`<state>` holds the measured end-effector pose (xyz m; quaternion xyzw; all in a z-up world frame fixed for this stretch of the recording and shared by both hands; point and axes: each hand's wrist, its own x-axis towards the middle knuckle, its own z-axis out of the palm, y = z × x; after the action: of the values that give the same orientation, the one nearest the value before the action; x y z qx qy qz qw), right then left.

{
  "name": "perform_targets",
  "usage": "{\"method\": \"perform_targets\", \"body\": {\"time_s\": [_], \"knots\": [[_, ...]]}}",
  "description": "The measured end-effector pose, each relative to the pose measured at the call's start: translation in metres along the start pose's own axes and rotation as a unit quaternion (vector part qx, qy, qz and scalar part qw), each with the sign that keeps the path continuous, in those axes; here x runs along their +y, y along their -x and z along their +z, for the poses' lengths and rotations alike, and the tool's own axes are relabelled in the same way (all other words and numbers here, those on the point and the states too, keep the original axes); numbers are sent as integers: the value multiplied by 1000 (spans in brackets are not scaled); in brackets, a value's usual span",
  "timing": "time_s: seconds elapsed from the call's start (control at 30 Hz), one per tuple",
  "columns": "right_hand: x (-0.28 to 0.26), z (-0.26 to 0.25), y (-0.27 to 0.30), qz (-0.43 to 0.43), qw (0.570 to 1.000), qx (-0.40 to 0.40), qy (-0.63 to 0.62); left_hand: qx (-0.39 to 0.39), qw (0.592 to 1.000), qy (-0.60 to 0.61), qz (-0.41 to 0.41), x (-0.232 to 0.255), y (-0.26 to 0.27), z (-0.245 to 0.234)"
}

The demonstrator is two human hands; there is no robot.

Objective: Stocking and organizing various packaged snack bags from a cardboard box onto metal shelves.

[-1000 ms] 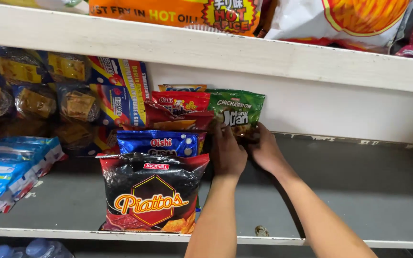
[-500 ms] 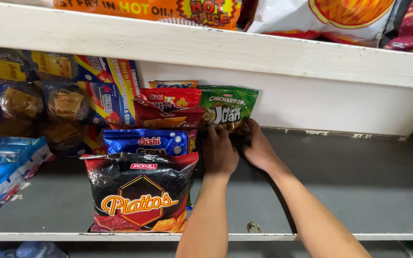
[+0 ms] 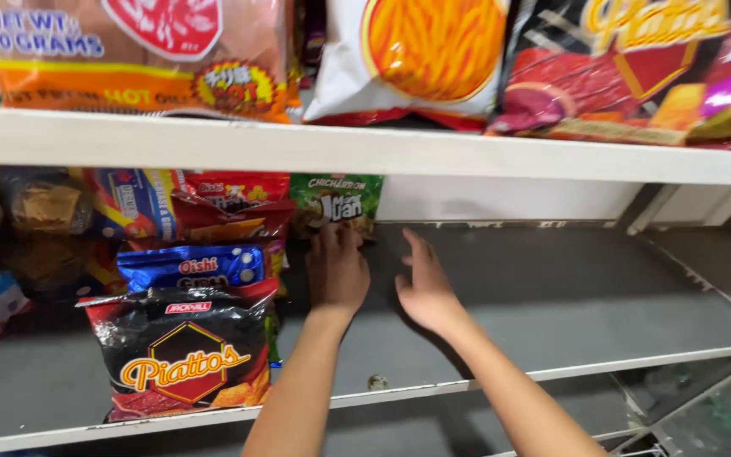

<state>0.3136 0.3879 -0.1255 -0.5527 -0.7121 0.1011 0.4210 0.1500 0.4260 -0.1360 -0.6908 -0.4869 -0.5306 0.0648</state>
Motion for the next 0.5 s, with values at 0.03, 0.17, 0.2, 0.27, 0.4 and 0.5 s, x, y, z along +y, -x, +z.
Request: {"method": "perform_targets", "body": {"time_s": [0.03,0.17,0.2,0.27,0.4,0.5], "knots": [[-18,-22,12,-1,1000,7,5,2,1000,6,6,3,-8,-6],[-74,-105,108,0,999,-34,-19,-59,992,97,54,41,15,-34],[-88,-128,131,23,998,-45,-24,-76,986,131,66,57,20,-43],[-97,-168,183,27,999,-40,-21,-98,979,159,81,99,42,-65],[-115,-245,294,37,998,-12,-49,-166,953,238,90,184,106,-111],[-115,-295,393,66,996,42,-49,-190,925,306,119,241,168,-131]]}}
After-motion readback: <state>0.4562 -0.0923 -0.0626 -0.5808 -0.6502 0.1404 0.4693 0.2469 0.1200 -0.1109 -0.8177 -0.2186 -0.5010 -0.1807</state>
